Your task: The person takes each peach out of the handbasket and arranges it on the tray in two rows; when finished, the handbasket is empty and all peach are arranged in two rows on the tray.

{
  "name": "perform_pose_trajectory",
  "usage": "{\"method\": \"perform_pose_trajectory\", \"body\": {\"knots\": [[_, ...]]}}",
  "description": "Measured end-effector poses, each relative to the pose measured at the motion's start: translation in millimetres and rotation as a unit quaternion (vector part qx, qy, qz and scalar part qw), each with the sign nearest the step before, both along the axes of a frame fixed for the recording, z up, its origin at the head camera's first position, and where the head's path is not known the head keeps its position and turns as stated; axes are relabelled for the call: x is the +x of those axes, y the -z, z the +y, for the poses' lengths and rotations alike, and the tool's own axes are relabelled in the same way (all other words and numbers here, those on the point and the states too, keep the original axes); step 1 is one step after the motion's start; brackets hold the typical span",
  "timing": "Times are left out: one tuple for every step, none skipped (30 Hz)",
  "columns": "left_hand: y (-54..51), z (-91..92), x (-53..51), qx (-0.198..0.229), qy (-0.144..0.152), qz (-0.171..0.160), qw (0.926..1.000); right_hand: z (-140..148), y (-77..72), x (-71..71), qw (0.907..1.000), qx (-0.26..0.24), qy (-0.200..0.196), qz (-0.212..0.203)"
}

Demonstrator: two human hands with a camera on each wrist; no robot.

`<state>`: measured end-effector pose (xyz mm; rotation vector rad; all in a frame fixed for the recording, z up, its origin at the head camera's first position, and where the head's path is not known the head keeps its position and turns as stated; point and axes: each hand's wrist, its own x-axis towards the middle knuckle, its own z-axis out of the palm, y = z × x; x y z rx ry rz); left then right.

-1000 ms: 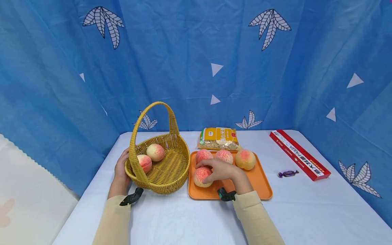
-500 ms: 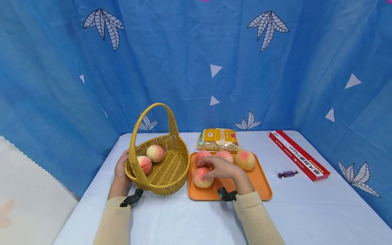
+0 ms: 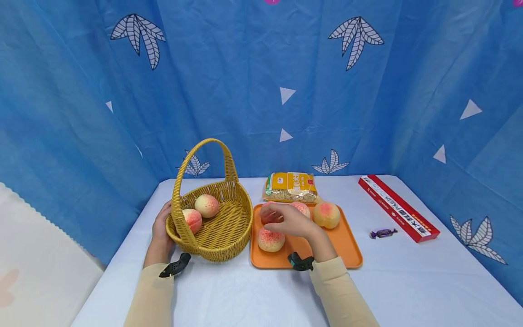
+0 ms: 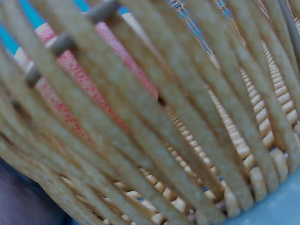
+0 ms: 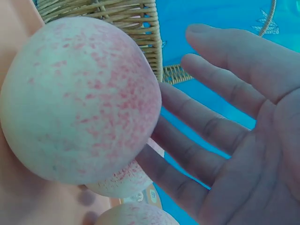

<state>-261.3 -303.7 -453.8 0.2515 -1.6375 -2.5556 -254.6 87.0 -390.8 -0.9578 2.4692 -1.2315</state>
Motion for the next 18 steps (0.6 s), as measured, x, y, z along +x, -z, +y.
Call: {"method": "perform_pose_trajectory", "body": {"knots": [[0.1,0.0,0.2,0.0,0.0,0.0,1.0,-1,-0.1,0.4,1.0,-0.001,0.001,0.001],[0.2,-0.1,0.3,-0.002,0.002,0.001,1.0,-2,-0.4,1.0,1.0,-0.002,0.001,0.001],[0.3,-0.1,0.4,-0.003,0.003,0.002,1.0,-3,0.0,1.1,1.0,-0.002,0.002,0.002],[0.4,0.0,0.4,-0.004,0.003,0.002,1.0,-4,0.1,1.3,1.0,-0.003,0.002,0.002],[0.5,0.0,0.3,-0.004,0.003,0.001,1.0,-5,-0.3,1.8,1.0,-0.004,0.004,0.0],[0.5,0.0,0.2,-0.005,0.003,0.002,1.0,-6,-0.6,2.2,1.0,-0.005,0.005,0.0],[0.4,0.1,0.2,-0.005,0.003,0.002,1.0,-7,-0.9,2.7,1.0,-0.005,0.007,0.001],[0.4,0.2,0.0,-0.006,0.004,0.002,1.0,-8,-1.4,3.2,0.9999,-0.006,0.008,0.0],[0.2,0.3,0.0,-0.005,0.003,0.003,1.0,-9,-1.8,3.9,0.9999,-0.008,0.01,-0.001],[0.2,0.4,-0.2,-0.003,0.003,0.003,1.0,-10,-2.1,4.4,0.9999,-0.01,0.011,-0.001],[0.1,0.5,-0.2,-0.001,0.004,0.003,1.0,-10,-2.3,4.8,0.9999,-0.01,0.013,0.0],[0.0,0.5,-0.3,0.0,0.005,0.004,1.0,-11,-2.2,5.2,0.9998,-0.011,0.014,0.0],[0.0,0.5,-0.3,0.003,0.005,0.004,1.0,-12,-2.0,5.5,0.9998,-0.013,0.014,0.003],[-0.1,0.4,-0.4,0.005,0.005,0.005,1.0,-13,-1.7,5.8,0.9998,-0.014,0.015,0.004],[0.0,0.5,-0.3,0.005,0.006,0.005,1.0,-14,-1.6,6.0,0.9997,-0.016,0.016,0.005],[0.1,0.5,-0.2,0.005,0.007,0.006,0.9999,-14,-1.2,6.0,0.9997,-0.016,0.018,0.008],[0.2,0.5,-0.1,0.005,0.007,0.006,0.9999,-15,-1.0,6.1,0.9996,-0.019,0.018,0.014],[0.2,0.6,0.0,0.005,0.007,0.006,0.9999,-16,-0.7,6.3,0.9995,-0.021,0.019,0.017]]}}
